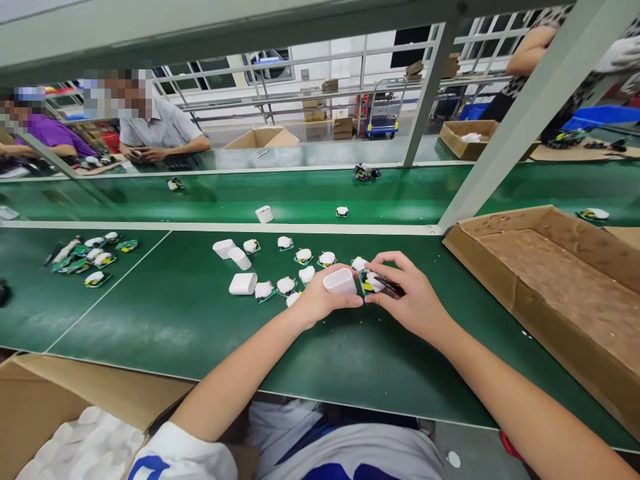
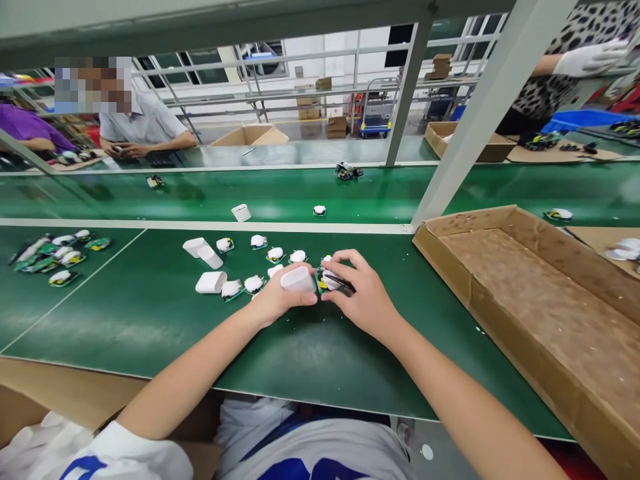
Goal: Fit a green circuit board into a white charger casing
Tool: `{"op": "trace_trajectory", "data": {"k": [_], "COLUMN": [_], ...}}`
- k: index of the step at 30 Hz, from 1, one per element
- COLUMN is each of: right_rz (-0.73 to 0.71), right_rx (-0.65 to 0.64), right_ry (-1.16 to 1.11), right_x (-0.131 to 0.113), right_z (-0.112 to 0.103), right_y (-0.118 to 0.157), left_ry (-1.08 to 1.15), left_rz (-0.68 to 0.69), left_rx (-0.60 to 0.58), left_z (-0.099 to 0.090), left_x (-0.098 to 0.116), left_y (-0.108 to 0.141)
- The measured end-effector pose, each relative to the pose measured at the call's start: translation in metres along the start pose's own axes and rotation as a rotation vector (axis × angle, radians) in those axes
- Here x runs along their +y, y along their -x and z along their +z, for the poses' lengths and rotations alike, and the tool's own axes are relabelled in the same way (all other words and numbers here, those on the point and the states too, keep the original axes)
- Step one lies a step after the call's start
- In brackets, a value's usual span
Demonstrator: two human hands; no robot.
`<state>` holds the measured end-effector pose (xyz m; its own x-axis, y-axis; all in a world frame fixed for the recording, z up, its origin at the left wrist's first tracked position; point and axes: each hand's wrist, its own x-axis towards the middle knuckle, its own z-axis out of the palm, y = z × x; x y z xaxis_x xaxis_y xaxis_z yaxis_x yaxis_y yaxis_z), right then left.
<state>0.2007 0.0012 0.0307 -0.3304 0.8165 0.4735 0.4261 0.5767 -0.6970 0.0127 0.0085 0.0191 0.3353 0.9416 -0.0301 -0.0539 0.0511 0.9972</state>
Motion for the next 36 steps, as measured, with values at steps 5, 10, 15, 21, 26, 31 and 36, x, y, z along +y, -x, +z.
{"op": "trace_trajectory", "data": {"k": [5,10,15,21,26,31,36], "right_rz": [-0.052,0.118,0.522,0.594,0.585,0.584,0.595], "right_rx": [-0.004,-0.039,0.042,-0.048,-0.100,-0.114,-0.118], "right_ry": [0.078,-0.190,-0.989,-1.438,-1.510,-1.524,-1.511], "right_x": [-0.002,-0.006,-0.016,-0.025,-0.025,-0.028,-0.029], "right_z": [0.005,0.004,-0.012,-0.017,-0.014,-0.013,-0.011], "right_y": [0.004,0.004,0.001,0.003,0.006,0.008,0.007], "left_ry": [0.276,0.359,0.275,0.132,0.083,0.062,0.064], "left_rz": [-0.090,-0.075,-0.040,0.002,-0.005,-0.005,0.000], "left_rx": [-0.114,-0.048,0.103,0.148,0.123,0.084,0.028], "left_z": [0.005,0.009,0.005,0.005,0.007,0.007,0.007], "left_x": [-0.008,-0.009,-0.006,-0.002,-0.001,-0.002,-0.005], "left_y": [0.002,0.002,0.000,0.001,0.002,0.003,0.004]}}
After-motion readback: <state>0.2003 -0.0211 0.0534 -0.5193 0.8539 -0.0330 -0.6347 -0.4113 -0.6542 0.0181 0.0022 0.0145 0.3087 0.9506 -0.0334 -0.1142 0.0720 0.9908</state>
